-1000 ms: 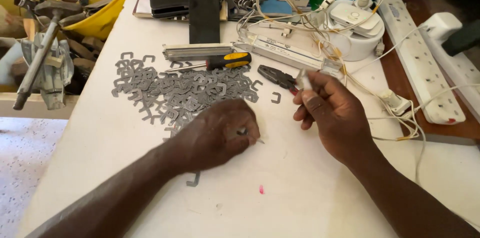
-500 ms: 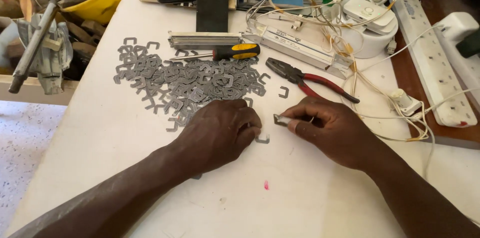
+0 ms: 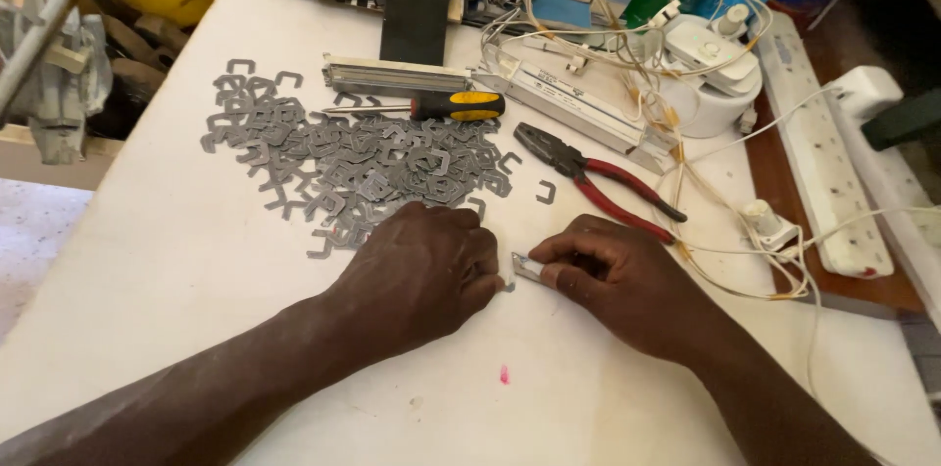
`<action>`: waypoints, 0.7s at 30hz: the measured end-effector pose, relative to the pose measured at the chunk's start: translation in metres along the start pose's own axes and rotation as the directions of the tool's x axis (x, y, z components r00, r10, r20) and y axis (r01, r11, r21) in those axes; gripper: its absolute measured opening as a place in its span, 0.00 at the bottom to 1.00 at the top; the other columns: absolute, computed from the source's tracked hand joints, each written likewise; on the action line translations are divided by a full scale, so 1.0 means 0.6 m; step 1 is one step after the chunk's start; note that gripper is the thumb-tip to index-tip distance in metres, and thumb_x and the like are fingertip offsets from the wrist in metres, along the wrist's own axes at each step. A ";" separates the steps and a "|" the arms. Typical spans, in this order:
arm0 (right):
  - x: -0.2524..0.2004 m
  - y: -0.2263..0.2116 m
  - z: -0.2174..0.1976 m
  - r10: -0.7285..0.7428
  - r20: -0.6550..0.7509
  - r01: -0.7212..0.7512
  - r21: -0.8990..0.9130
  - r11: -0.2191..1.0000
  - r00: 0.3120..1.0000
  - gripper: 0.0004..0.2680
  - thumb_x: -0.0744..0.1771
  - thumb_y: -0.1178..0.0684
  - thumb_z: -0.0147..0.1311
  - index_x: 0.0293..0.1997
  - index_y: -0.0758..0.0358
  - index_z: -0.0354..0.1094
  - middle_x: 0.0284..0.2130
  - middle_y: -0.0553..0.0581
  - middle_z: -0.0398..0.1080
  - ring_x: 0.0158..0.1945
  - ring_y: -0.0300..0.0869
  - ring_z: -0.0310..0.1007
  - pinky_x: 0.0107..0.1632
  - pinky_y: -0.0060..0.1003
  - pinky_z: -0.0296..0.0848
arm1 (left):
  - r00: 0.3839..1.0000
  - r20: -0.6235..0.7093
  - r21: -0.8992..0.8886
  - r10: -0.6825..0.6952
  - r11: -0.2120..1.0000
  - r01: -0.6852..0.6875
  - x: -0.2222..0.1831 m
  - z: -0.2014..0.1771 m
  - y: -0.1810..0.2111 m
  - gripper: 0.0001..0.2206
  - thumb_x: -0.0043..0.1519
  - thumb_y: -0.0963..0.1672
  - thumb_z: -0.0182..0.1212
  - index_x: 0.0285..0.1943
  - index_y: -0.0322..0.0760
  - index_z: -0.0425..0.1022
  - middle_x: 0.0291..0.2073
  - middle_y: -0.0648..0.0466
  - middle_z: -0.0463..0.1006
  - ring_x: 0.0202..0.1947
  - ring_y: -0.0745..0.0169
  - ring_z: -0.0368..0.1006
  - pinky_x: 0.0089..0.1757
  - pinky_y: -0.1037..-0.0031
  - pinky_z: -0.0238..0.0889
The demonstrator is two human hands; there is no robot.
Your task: Sorting and arranging small metal clips on a workbench
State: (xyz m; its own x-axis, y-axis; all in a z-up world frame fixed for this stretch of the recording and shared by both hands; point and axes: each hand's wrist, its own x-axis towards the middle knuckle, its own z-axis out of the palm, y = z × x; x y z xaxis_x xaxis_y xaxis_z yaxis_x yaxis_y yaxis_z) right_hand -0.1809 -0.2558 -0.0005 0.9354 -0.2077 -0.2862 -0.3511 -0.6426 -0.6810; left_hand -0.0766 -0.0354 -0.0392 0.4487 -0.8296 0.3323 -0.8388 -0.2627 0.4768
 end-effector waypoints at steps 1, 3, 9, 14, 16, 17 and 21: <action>-0.002 -0.004 -0.003 0.004 -0.003 -0.004 -0.012 1.000 1.000 0.09 0.66 0.50 0.63 0.48 0.53 0.86 0.40 0.44 0.84 0.41 0.31 0.77 0.47 0.28 0.72 | 1.000 -0.009 -0.009 0.003 1.000 -0.003 0.001 0.004 0.000 0.10 0.61 0.48 0.64 0.30 0.41 0.81 0.27 0.51 0.79 0.26 0.44 0.76 0.30 0.54 0.65; -0.006 -0.013 -0.002 0.072 0.018 -0.072 -0.013 0.997 0.997 0.09 0.66 0.49 0.62 0.48 0.51 0.86 0.41 0.42 0.83 0.44 0.30 0.77 0.50 0.28 0.71 | 1.000 -0.010 0.055 0.026 0.998 -0.026 0.000 0.007 -0.002 0.10 0.62 0.47 0.64 0.30 0.42 0.82 0.26 0.51 0.79 0.25 0.45 0.75 0.30 0.54 0.65; -0.008 -0.024 0.005 0.105 -0.019 -0.106 -0.020 0.994 0.994 0.09 0.64 0.48 0.65 0.46 0.51 0.88 0.40 0.41 0.85 0.39 0.32 0.75 0.47 0.29 0.70 | 0.999 0.005 0.017 -0.042 0.999 0.042 -0.002 0.009 0.000 0.10 0.63 0.47 0.61 0.31 0.40 0.80 0.27 0.49 0.79 0.26 0.43 0.75 0.31 0.53 0.65; -0.005 -0.014 0.001 0.060 -0.006 -0.060 -0.011 0.998 0.998 0.09 0.65 0.48 0.64 0.47 0.51 0.87 0.40 0.42 0.84 0.43 0.30 0.79 0.50 0.27 0.71 | 0.999 -0.040 -0.019 0.014 1.000 -0.015 -0.002 0.007 0.000 0.10 0.60 0.46 0.62 0.27 0.40 0.80 0.24 0.51 0.79 0.24 0.44 0.75 0.31 0.55 0.64; -0.007 -0.026 -0.003 0.029 -0.011 -0.029 -0.010 1.000 1.000 0.09 0.66 0.47 0.63 0.47 0.50 0.87 0.40 0.41 0.85 0.45 0.29 0.79 0.51 0.27 0.71 | 0.999 -0.045 -0.025 0.030 0.999 -0.031 -0.002 0.002 0.004 0.09 0.59 0.45 0.62 0.27 0.40 0.80 0.23 0.51 0.79 0.24 0.45 0.75 0.31 0.56 0.64; -0.011 -0.040 -0.005 0.110 -0.001 -0.110 -0.050 0.993 0.994 0.09 0.66 0.47 0.63 0.47 0.48 0.87 0.41 0.39 0.85 0.46 0.29 0.79 0.52 0.27 0.70 | 1.000 -0.017 -0.020 0.003 1.000 -0.003 -0.001 -0.003 0.008 0.10 0.60 0.45 0.60 0.26 0.39 0.80 0.24 0.51 0.79 0.24 0.46 0.75 0.30 0.56 0.65; -0.008 -0.032 -0.001 0.124 0.002 -0.124 0.003 0.992 0.992 0.08 0.66 0.49 0.63 0.46 0.50 0.87 0.41 0.40 0.84 0.44 0.29 0.77 0.50 0.26 0.69 | 0.999 -0.032 -0.017 0.002 1.000 -0.002 -0.001 -0.007 0.013 0.11 0.59 0.42 0.59 0.22 0.38 0.72 0.19 0.51 0.74 0.18 0.47 0.69 0.25 0.57 0.59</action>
State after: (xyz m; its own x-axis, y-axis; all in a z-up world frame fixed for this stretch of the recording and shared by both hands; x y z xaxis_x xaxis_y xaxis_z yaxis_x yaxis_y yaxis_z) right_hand -0.1784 -0.2432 0.0143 0.8845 -0.2846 -0.3696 -0.4646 -0.6096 -0.6423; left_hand -0.0822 -0.0352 -0.0320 0.4571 -0.8136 0.3592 -0.8345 -0.2527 0.4895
